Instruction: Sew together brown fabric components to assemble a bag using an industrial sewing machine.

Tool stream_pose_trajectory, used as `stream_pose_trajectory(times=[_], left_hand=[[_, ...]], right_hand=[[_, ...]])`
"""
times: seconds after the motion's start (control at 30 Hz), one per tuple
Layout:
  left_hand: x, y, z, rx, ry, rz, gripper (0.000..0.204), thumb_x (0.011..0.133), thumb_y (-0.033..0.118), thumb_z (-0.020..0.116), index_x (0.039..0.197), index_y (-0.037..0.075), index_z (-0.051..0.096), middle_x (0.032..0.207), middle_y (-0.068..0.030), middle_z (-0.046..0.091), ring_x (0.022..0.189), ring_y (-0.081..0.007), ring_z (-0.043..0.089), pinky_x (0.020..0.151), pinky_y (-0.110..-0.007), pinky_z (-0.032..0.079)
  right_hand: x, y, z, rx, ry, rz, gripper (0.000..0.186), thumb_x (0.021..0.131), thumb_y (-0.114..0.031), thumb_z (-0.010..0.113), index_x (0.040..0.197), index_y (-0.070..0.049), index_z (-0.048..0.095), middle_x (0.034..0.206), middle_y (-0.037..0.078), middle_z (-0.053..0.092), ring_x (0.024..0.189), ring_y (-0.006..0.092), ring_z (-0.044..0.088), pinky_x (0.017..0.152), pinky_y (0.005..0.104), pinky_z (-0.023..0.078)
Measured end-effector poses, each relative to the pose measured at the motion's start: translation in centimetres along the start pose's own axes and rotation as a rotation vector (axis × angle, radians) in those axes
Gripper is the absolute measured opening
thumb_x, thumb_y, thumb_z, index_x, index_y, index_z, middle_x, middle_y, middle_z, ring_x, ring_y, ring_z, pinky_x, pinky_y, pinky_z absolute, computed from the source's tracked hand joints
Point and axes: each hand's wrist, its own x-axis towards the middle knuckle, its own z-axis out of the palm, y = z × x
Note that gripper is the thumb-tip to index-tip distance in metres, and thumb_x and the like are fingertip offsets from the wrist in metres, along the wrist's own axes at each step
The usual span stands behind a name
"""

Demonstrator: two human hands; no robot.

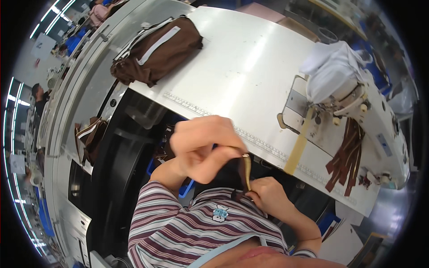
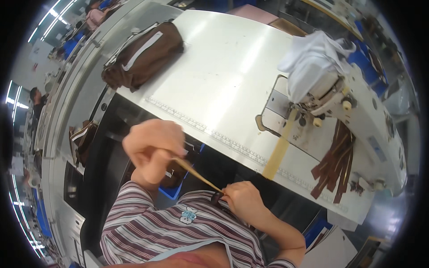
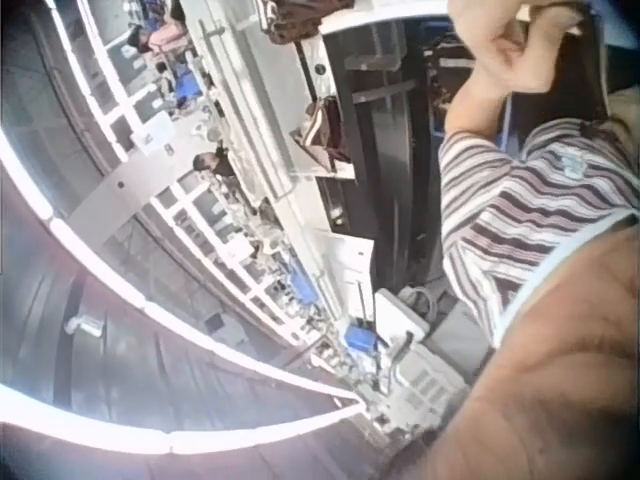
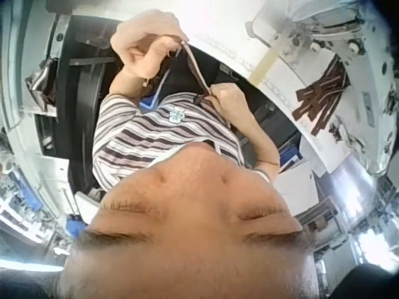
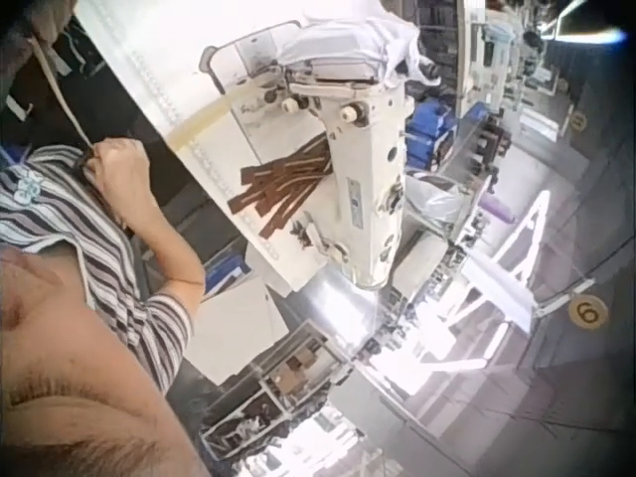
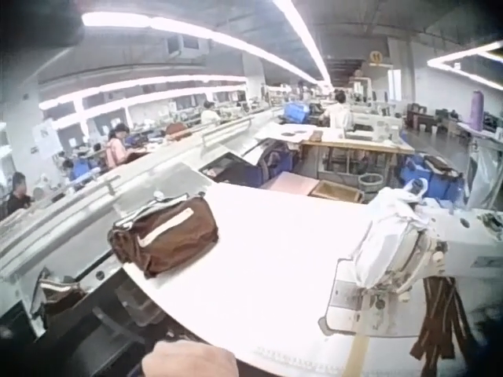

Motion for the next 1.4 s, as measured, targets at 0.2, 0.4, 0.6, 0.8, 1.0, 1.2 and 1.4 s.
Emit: stream_pose_trajectory(times=[0.2,0.4,0.6,0.8,1.0,1.2,1.4], left_hand=[[-0.8,-2.3,0.1,-0.208,-0.625,-0.365,0.017,0.086,0.014,0.068,0.095,0.0,0.069,0.084,-0.0109,0.065,0.067,-0.0213,0.062,0.062,-0.029,0.049],[-0.2,-12.5,-28.7,1.214,1.27,-0.402,0.066,0.085,0.043,0.068,0.127,-0.001,0.044,0.115,-0.0169,0.054,0.107,-0.0295,0.051,0.092,-0.044,0.044],[0.1,-17.6,-29.8,1.387,0.758,-0.17,0.014,0.083,0.011,0.07,0.082,0.002,0.06,0.077,-0.0114,0.058,0.071,-0.0231,0.058,0.065,-0.035,0.045],[1.4,-16.5,-25.1,1.017,0.301,-0.094,0.014,0.087,0.008,0.065,0.091,0.002,0.053,0.076,-0.0086,0.055,0.077,-0.0237,0.056,0.075,-0.031,0.045],[-0.6,-14.2,-19.7,1.257,-0.096,-0.034,0.018,0.074,0.019,0.077,0.078,0.014,0.061,0.095,-0.0057,0.053,0.12,-0.0417,0.035,0.091,-0.062,0.023],[-3.3,-14.1,-15.7,1.212,-0.089,0.055,0.021,0.063,0.019,0.082,0.078,0.013,0.069,0.103,-0.0069,0.06,0.113,-0.0381,0.044,0.094,-0.047,0.028],[-3.7,-14.5,-18.7,0.524,0.098,-0.158,0.044,0.072,-0.011,0.052,0.114,0.001,0.048,0.098,-0.0165,0.062,0.087,-0.0261,0.062,0.081,-0.031,0.048]], right_hand=[[1.0,-2.6,-1.2,0.592,0.282,0.009,0.018,0.094,-0.011,0.05,0.103,0.001,0.061,0.059,0.003,0.051,0.05,0.0115,0.048,0.051,0.0242,0.04],[1.0,-1.9,0.7,0.672,0.358,0.145,0.023,0.101,-0.011,0.038,0.103,0.003,0.056,0.053,-0.002,0.041,0.048,0.0044,0.033,0.046,0.0214,0.027],[2.9,-0.3,0.5,0.523,0.385,0.08,0.008,0.093,0.002,0.051,0.1,0.003,0.055,0.08,0.008,0.058,0.061,0.0092,0.058,0.057,0.0209,0.048],[3.5,-0.7,0.7,0.886,0.512,0.257,0.01,0.093,0.005,0.05,0.096,0.004,0.059,0.086,0.009,0.056,0.063,0.0115,0.062,0.057,0.0239,0.054],[11.1,0.2,-2.7,0.837,0.174,0.336,0.021,0.097,-0.011,0.052,0.104,0.006,0.062,0.088,0.01,0.056,0.061,0.0131,0.06,0.05,0.0247,0.055],[24.4,-2.5,-4.0,0.858,0.174,0.321,0.055,0.089,-0.047,0.062,0.096,0.007,0.064,0.078,0.01,0.058,0.06,0.0161,0.062,0.043,0.0264,0.05],[30.2,-2.3,-2.1,0.811,0.174,0.291,0.04,0.09,-0.034,0.063,0.073,0.002,0.059,0.061,0.008,0.058,0.046,0.0139,0.055,0.038,0.0269,0.038]])
